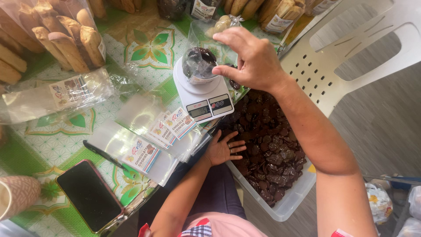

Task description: The person scoops chocolate cookies from a bulk container into clear plastic bags, weighs each bag on a digital scale, and seals the bags. The process is repeated for multiple bags.

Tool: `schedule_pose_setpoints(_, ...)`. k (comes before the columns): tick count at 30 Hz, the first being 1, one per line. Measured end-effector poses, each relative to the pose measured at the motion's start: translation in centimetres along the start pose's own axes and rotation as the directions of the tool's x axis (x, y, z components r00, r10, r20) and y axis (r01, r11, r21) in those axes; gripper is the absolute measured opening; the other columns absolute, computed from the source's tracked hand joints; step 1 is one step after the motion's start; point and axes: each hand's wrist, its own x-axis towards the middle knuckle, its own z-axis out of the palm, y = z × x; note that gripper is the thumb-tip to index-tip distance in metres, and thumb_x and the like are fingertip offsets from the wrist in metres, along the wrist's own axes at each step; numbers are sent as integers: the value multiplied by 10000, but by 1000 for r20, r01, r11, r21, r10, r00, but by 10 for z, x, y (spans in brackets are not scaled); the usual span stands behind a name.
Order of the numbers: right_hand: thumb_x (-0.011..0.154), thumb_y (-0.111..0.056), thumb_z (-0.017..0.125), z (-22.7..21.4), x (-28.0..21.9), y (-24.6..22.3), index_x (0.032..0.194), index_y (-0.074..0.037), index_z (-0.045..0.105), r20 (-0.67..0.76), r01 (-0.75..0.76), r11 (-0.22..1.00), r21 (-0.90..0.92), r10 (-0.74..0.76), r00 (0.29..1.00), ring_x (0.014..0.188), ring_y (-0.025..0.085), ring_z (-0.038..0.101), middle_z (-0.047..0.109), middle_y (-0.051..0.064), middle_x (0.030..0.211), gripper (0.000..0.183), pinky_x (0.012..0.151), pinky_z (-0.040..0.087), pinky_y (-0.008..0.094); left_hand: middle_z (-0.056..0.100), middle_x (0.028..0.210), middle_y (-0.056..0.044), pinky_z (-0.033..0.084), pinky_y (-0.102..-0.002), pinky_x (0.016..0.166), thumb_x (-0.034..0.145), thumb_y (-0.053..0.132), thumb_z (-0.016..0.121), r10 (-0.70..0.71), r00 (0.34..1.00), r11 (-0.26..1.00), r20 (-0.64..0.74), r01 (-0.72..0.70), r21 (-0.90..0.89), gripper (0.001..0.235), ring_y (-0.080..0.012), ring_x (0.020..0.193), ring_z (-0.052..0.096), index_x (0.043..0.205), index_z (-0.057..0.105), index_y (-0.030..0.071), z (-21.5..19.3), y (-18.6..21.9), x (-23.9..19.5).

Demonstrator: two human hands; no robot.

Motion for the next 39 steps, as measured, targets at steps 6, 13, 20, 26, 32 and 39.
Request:
schedule_pose_setpoints(6,983,-512,813,-32,15,-10,1396,-73,654,-44,-37,986,165,45,998,638,75,615,708,79,1227,623,574,531,215,481,1528,-224,323,-678,1174,1000,711,443,7,1000,1000,28,-8,19,775,-418,1476,406,1601,370,228,-1,-1,0)
schedule_pose_setpoints(13,1041,-142,714,-32,16,14,1120,-66,765,59,-201,929,311,192,980,787,110,709,760,54,953,121,709,572,272,473,1541,-221,320,-677,1178,1012,692,443,8,998,1000,55,-9,28,759,-419,1488,396,1607,358,228,-4,-1,0)
schedule_pose_setpoints(20,742,14,747,44,81,44,1071,-119,796,654,-196,979,60,110,749,789,243,738,785,97,945,357,689,568,381,463,1548,-215,321,-669,1178,1009,689,455,10,999,998,34,-12,68,759,-415,1484,398,1611,347,240,-3,-2,-1)
schedule_pose_setpoints(26,681,38,799,72,87,38,1035,-132,812,761,-127,980,-152,198,618,789,288,722,760,138,888,392,677,564,405,463,1549,-205,324,-659,1186,1006,678,465,2,999,996,38,-5,86,749,-406,1493,393,1613,338,258,-2,-1,0)
schedule_pose_setpoints(32,949,-238,770,-28,61,31,1056,-82,698,485,-340,939,45,277,829,700,175,675,727,72,870,202,649,525,357,454,1556,-200,313,-663,1193,1003,688,470,5,1000,995,26,-8,100,774,-408,1494,386,1625,325,251,-3,-1,-1)
schedule_pose_setpoints(39,973,-240,745,-149,-12,40,1208,-6,681,350,-407,902,-148,432,831,731,208,673,690,118,846,337,650,550,325,441,1566,-204,296,-681,1189,976,711,493,8,999,999,42,-10,51,804,-415,1491,381,1619,332,256,-3,-1,1)
